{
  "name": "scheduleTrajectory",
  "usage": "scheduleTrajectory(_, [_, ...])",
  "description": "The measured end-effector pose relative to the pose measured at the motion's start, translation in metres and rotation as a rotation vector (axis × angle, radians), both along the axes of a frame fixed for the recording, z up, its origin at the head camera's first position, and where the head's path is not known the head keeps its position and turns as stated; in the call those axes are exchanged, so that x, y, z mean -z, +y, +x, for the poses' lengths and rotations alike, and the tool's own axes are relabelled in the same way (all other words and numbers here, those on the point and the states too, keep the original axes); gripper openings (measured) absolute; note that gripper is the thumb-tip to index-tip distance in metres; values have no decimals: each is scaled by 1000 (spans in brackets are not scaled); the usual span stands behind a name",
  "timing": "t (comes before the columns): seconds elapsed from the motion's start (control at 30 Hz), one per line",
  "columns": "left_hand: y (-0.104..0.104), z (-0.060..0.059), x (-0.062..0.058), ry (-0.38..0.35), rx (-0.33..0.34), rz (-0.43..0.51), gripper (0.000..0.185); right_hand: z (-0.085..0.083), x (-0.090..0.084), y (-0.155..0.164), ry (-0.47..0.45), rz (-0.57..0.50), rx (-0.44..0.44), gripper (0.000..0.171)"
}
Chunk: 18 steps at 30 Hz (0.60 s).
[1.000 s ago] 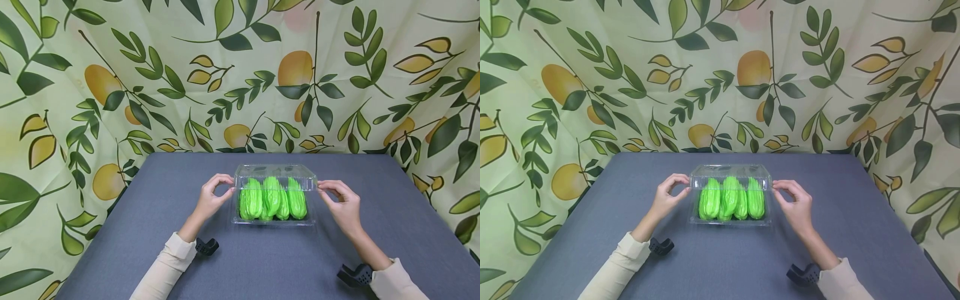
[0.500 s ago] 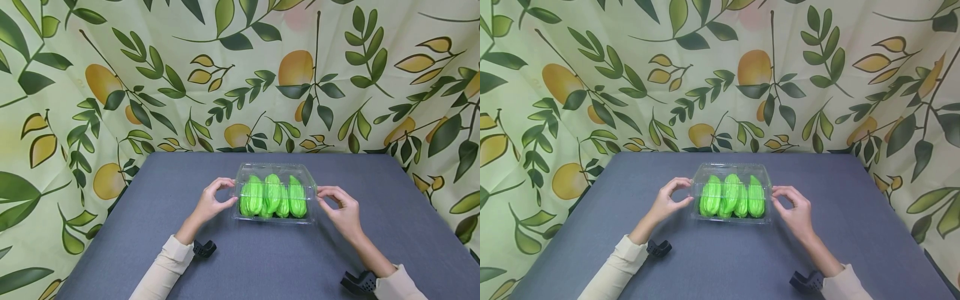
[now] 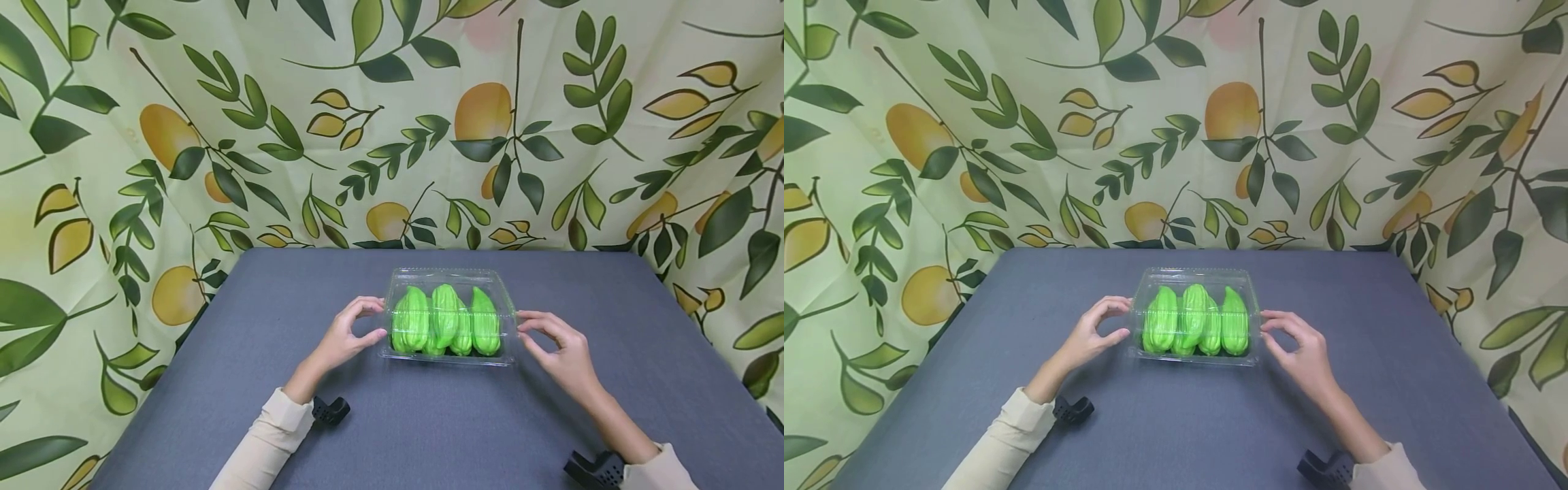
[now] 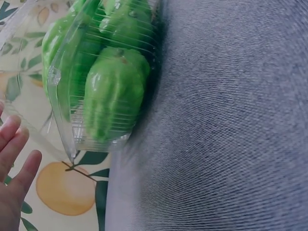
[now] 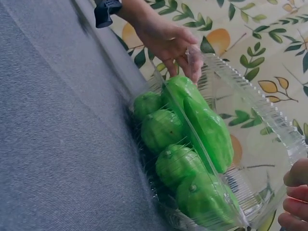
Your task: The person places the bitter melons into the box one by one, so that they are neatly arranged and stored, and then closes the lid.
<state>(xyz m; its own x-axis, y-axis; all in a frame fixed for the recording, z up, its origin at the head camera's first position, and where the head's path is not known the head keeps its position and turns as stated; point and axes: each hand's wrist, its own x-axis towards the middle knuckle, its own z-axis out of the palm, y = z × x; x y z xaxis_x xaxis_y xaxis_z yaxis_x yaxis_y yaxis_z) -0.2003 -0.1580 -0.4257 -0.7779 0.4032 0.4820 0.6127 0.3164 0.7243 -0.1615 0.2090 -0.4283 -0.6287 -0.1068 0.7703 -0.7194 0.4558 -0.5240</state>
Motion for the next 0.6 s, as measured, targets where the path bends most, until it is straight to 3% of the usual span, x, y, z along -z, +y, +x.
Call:
scheduleTrajectory(0.3, [1,4,3,6,-16,-46,31,2,11,5,-17,16,12,39])
scheduleTrajectory(0.6, [1,6,9,12,-27,-65,28,11,12,7,-112,-11,-57,34])
